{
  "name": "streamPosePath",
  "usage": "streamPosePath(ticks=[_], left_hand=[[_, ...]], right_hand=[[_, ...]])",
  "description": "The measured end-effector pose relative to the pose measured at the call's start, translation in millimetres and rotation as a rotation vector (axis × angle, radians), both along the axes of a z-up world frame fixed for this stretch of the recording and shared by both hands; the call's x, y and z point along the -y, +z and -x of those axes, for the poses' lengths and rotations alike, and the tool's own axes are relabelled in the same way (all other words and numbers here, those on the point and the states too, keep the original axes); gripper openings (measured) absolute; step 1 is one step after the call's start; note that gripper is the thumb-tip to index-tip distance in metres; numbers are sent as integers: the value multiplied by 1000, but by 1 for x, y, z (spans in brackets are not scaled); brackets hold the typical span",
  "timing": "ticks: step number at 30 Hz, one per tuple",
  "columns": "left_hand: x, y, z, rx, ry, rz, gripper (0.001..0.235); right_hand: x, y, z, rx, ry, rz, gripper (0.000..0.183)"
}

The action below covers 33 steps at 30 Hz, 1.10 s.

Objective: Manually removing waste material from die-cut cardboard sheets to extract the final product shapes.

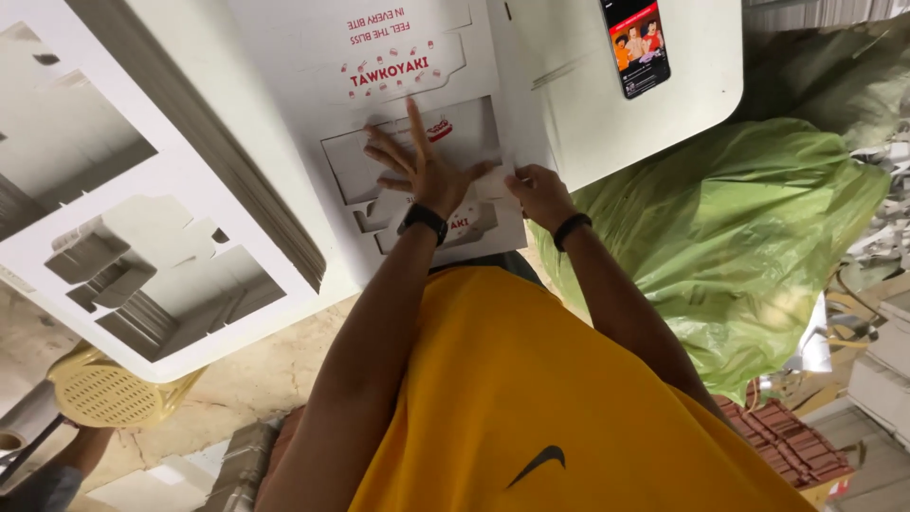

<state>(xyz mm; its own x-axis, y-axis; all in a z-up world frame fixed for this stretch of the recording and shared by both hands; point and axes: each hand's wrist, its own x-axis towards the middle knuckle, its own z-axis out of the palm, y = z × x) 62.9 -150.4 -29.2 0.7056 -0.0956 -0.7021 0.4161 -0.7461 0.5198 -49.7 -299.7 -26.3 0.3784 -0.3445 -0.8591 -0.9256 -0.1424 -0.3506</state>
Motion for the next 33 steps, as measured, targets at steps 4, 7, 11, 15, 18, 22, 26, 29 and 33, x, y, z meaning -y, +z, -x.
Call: streamPosePath(ticks=[4, 7, 11, 15, 18, 22, 26, 29, 33], left_hand=[[-13, 10, 18, 68, -244, -25, 155], [-11, 5, 21, 60, -285, -74, 157], [-7, 12, 13, 55, -296, -84, 156], [-10, 7, 17, 75, -294, -92, 155], [-10, 11, 15, 53, -250, -45, 152], [-8, 16, 16, 61, -281, -108, 149], [-8, 8, 16, 52, -241, -62, 158], [-8, 7, 14, 47, -218, -59, 164], [-7, 4, 13, 29, -176, -33, 170]], right_hand=[[-2, -68, 34, 48, 103, 145, 51], [-9, -65, 34, -22, 63, 192, 48], [-7, -79, 28, -96, 59, 234, 46], [-12, -63, 36, -90, 41, 188, 57], [-35, -9, 14, -118, 11, 168, 75], [-44, -17, 12, -159, 2, 226, 73], [-43, -5, 1, -169, 32, 214, 74], [-43, -4, -2, -205, 43, 193, 72], [-50, 3, -7, -222, 47, 210, 68]])
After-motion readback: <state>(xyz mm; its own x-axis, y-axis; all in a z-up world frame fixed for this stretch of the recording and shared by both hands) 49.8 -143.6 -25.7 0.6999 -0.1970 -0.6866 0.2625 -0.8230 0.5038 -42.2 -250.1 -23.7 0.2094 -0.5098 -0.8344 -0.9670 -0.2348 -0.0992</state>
